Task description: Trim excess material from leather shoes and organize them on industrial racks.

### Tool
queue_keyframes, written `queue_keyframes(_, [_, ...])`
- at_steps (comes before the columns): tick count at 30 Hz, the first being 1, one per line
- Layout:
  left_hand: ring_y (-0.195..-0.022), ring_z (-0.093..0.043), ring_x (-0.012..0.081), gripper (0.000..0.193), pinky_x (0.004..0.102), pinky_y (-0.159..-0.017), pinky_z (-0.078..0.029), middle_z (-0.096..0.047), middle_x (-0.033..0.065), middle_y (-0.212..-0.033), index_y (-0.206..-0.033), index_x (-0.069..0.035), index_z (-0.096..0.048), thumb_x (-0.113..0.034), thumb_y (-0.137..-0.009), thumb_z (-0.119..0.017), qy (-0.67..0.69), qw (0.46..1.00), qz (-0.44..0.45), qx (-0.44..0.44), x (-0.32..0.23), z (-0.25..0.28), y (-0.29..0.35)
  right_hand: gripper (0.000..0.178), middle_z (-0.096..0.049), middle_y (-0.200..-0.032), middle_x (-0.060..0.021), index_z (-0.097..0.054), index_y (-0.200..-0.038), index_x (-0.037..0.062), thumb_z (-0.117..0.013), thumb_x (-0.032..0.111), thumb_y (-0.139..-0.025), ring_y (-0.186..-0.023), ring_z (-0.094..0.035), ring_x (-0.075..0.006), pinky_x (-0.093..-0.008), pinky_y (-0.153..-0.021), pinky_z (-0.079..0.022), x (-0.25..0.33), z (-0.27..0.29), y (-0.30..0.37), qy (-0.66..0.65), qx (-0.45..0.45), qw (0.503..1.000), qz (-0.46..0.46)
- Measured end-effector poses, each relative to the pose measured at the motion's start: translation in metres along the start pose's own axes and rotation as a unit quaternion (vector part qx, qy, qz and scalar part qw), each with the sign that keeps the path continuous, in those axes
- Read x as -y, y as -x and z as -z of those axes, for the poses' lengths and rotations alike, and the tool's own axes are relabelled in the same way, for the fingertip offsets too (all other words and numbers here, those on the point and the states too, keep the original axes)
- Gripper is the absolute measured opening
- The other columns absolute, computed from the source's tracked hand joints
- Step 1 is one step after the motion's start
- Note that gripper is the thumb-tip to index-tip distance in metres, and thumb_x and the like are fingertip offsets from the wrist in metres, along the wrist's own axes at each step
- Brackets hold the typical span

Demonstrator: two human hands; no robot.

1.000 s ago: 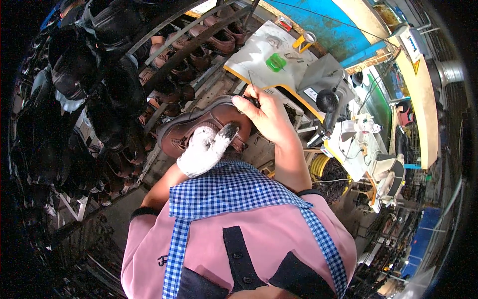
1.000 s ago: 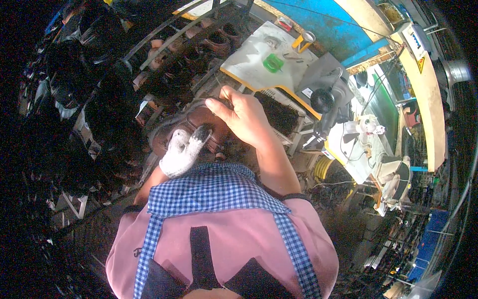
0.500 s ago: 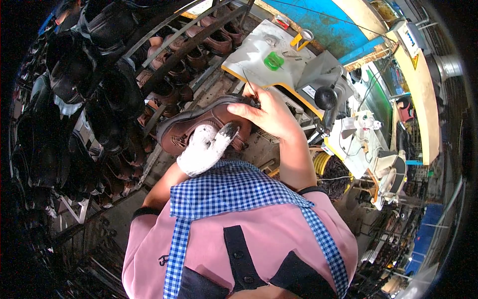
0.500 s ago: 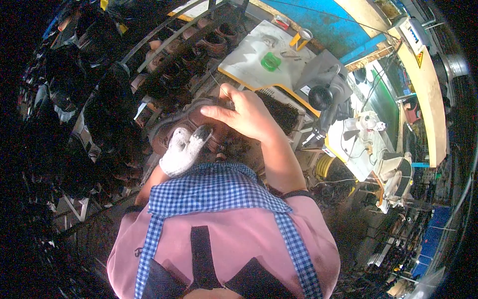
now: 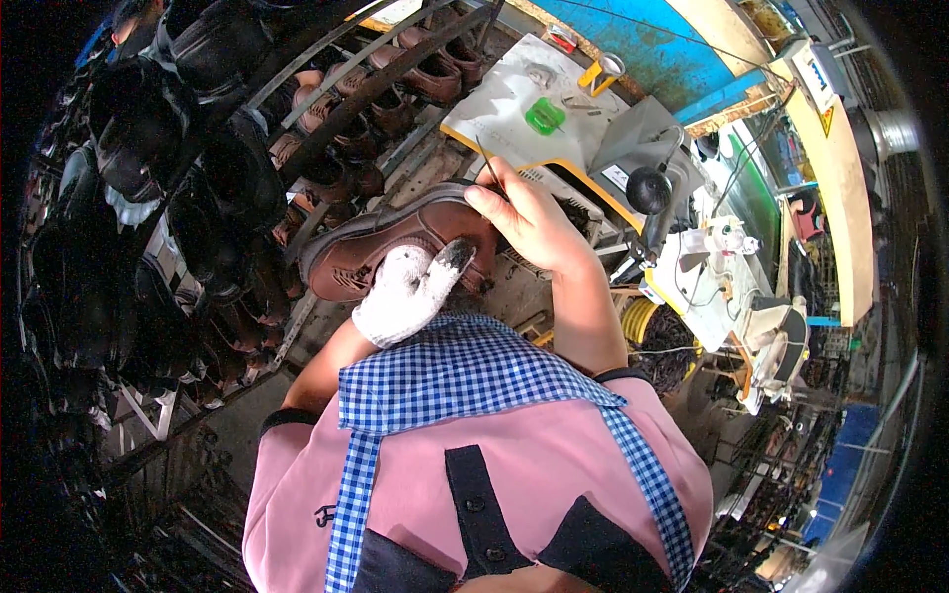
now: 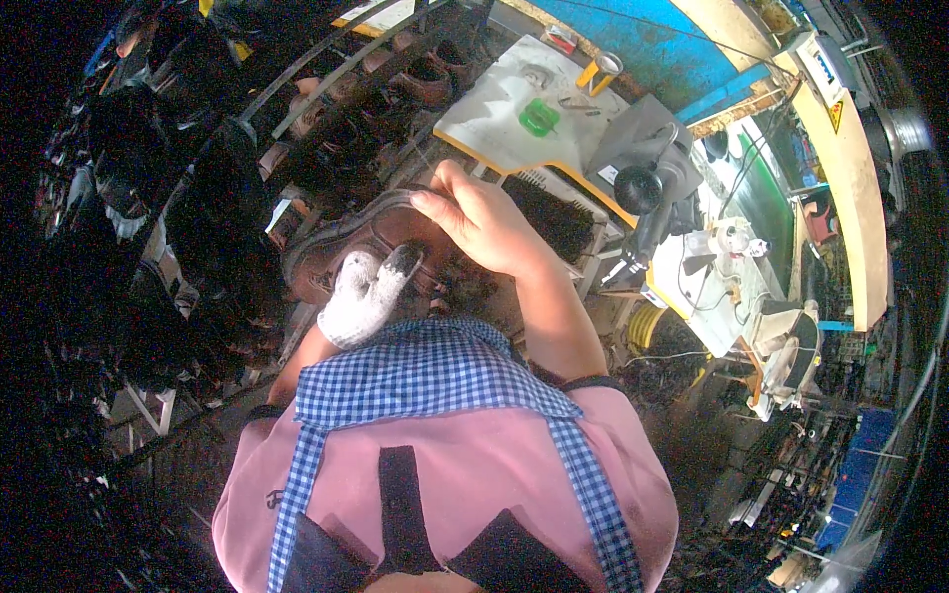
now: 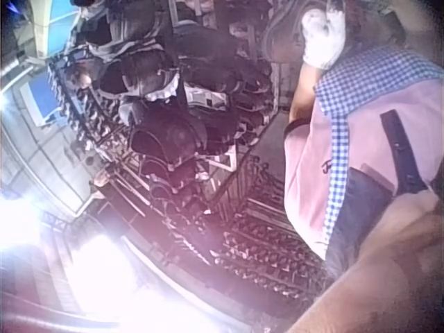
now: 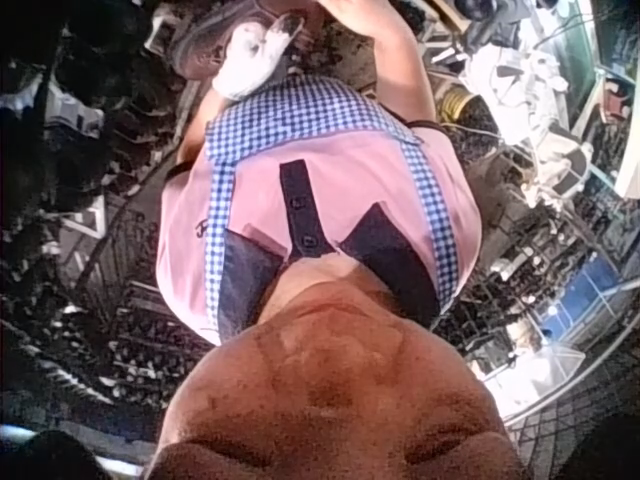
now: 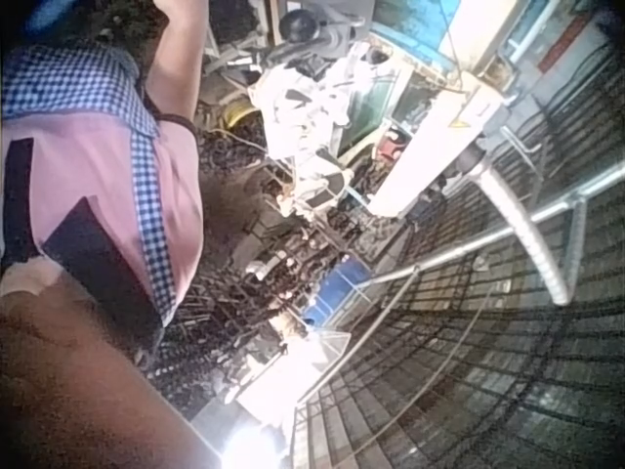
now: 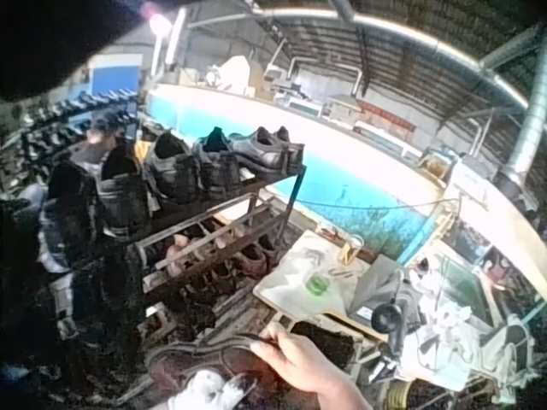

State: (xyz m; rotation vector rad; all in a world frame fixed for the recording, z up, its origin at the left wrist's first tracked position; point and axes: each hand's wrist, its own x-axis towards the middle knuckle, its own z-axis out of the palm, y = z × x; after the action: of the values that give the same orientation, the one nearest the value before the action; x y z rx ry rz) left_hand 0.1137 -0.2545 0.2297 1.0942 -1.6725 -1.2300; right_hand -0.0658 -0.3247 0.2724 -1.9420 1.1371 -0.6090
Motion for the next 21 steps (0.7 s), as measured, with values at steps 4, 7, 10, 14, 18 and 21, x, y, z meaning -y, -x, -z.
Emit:
queue_keyframes(4, [-0.085,-0.062,0.0239,0.028,0.0343,-0.074,-0.048,-0.064,0.0155,-0.094,-0.11,0.001,-0.058,-0.018,-0.092,-0.046,-0.053,0.997,-0.052,-0.006,0.008,0.0,0.001,0.029,-0.056,-0.07,-0.0146,-0.045,-0.086,0.004,-0.05,0.032,-0.091,-0.066,-0.058,-0.0326,-0.0368,-0.059,-0.044,-0.006,-0.008,0.0,-0.005,-0.046,0.998,0.049])
queue_keyframes(7, [-0.082,-0.062,0.0234,0.028,0.0335,-0.072,-0.048,-0.065,0.0151,-0.092,-0.109,0.001,-0.058,-0.017,-0.091,-0.047,-0.026,0.999,-0.027,-0.024,0.003,-0.003,0.0,0.027,-0.056,-0.069,-0.0151,-0.045,-0.086,0.0041,-0.05,0.03,-0.091,-0.067,-0.058,-0.0342,-0.0383,-0.058,-0.044,-0.009,-0.011,-0.002,-0.015,-0.064,0.996,0.055])
queue_keyframes(10, [-0.08,-0.062,0.0228,0.027,0.0331,-0.07,-0.048,-0.065,0.0147,-0.09,-0.108,0.001,-0.059,-0.017,-0.091,-0.047,-0.041,0.999,0.03,-0.009,0.005,-0.001,0.001,0.026,-0.056,-0.069,-0.0163,-0.045,-0.085,0.004,-0.049,0.029,-0.092,-0.068,-0.058,-0.0362,-0.0398,-0.057,-0.044,-0.014,-0.018,-0.003,0.011,-0.12,0.989,0.084])
queue_keyframes(14, [-0.075,-0.062,0.022,0.027,0.0329,-0.067,-0.048,-0.066,0.0132,-0.087,-0.109,0.0,-0.058,-0.017,-0.091,-0.047,-0.025,0.991,0.129,0.017,0.0,-0.003,0.0,0.026,-0.056,-0.069,-0.017,-0.045,-0.085,0.0037,-0.048,0.028,-0.092,-0.067,-0.058,-0.0376,-0.0409,-0.056,-0.044,-0.015,-0.022,-0.003,0.009,-0.138,0.986,0.094])
queue_keyframes(18, [-0.084,-0.062,0.0225,0.028,0.0339,-0.072,-0.047,-0.064,0.015,-0.096,-0.112,0.0,-0.057,-0.016,-0.091,-0.047,-0.069,0.988,0.14,0.015,0.003,-0.008,0.0,0.028,-0.055,-0.065,-0.0179,-0.045,-0.082,0.0028,-0.044,0.028,-0.093,-0.063,-0.057,-0.0382,-0.0413,-0.053,-0.043,-0.019,-0.03,-0.002,0.013,-0.194,0.978,0.078])
queue_keyframes(21, [-0.043,-0.046,0.0184,0.029,0.0331,-0.042,-0.035,-0.05,0.0079,-0.05,-0.076,-0.002,-0.061,-0.024,-0.091,-0.051,-0.064,0.992,-0.053,-0.093,0.017,-0.017,0.001,0.029,-0.053,-0.062,-0.0186,-0.046,-0.08,0.0022,-0.041,0.027,-0.095,-0.058,-0.055,-0.0386,-0.0417,-0.05,-0.041,-0.019,-0.035,-0.001,0.01,-0.228,0.971,0.071])
